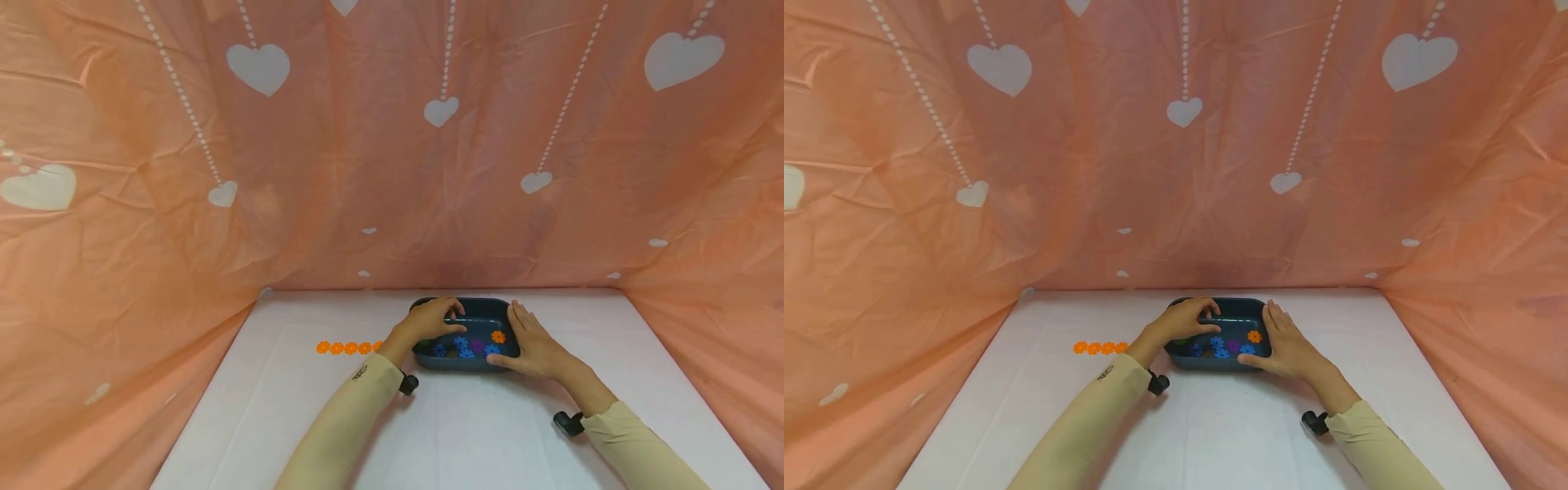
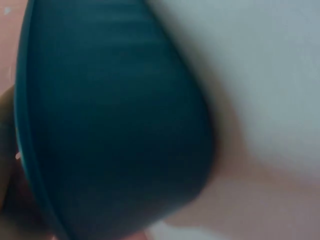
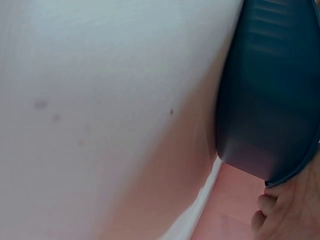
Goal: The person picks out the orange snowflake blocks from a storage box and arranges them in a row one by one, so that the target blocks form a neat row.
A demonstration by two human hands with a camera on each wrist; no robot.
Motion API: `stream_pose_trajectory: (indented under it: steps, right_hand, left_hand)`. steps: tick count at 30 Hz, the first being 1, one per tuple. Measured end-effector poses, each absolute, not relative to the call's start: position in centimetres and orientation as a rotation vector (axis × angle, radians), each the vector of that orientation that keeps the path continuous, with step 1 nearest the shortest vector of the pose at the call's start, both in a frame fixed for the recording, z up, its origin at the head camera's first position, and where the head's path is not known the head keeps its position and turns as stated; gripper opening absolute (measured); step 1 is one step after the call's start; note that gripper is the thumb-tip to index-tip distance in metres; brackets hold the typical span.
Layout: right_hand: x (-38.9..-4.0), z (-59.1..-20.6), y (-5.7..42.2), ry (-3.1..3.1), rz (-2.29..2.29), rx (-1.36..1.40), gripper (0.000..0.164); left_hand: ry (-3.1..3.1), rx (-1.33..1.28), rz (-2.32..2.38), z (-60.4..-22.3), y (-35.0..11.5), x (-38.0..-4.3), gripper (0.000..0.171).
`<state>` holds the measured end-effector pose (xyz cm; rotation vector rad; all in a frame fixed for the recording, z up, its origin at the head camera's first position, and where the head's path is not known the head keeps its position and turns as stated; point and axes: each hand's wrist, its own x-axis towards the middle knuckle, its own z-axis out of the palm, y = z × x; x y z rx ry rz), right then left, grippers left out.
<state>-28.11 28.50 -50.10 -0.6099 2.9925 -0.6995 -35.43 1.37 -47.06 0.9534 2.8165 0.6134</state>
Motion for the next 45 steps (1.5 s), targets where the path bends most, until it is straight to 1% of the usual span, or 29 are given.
stream_pose_trajectory:
  steps: [5,17,29,38,45]
  right_hand:
    - [-28.1,-50.1,28.5,2.99,-0.694,-0.607,0.129]
    - [-28.2,-50.1,28.7,2.988,-0.702,-0.613,0.128]
    - [-28.3,-50.3,28.7,2.991,-0.685,-0.615,0.127]
    - [-28.4,-50.7,28.8,3.002,-0.673,-0.631,0.126]
    - [-28.4,-50.6,28.8,2.999,-0.669,-0.626,0.126]
  left_hand:
    - [2.818,0.9,0.626,-47.4,3.2,-35.5,0.038]
    - [2.814,0.885,0.531,-47.6,7.1,-35.7,0.038]
    - [2.687,0.955,0.657,-48.9,8.2,-36.0,0.034]
    - [2.695,0.877,0.636,-49.8,8.3,-35.8,0.039]
    - [2.736,0.831,0.634,-50.7,9.0,-35.7,0.038]
